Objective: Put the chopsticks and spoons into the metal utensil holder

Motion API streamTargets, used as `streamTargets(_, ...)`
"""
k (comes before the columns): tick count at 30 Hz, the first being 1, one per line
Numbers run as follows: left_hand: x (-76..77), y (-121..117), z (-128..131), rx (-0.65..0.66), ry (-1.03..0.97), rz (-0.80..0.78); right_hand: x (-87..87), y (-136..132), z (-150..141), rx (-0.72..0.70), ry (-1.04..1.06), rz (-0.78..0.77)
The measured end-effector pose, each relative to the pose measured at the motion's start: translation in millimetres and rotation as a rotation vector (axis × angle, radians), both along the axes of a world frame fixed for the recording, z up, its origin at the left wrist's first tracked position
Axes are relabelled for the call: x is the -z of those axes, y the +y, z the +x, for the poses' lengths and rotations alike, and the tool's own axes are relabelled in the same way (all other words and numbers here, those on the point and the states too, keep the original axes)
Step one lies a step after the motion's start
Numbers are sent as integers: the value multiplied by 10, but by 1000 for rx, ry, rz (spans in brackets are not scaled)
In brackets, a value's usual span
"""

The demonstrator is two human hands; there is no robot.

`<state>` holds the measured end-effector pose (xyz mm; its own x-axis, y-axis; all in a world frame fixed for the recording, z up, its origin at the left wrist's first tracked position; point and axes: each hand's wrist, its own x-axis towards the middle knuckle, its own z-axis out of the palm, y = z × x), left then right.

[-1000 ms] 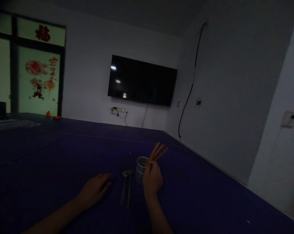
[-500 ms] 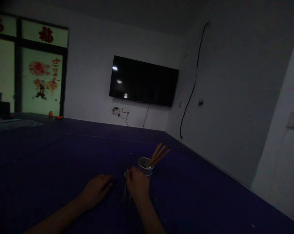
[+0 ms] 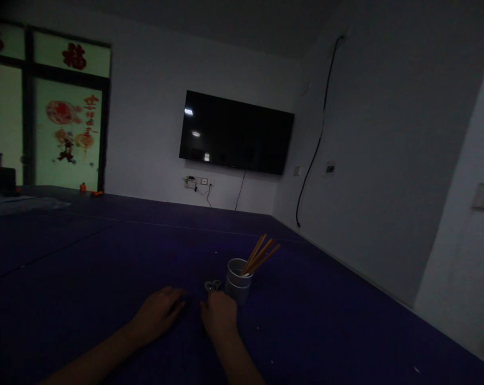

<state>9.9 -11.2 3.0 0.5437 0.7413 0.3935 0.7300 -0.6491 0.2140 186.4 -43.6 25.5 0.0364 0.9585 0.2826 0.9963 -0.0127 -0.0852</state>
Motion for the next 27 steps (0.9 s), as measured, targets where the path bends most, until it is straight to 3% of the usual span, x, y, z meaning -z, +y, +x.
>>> streamTargets(27,44,41,-8,16,-31,-10,54,27,-13,33,10,31)
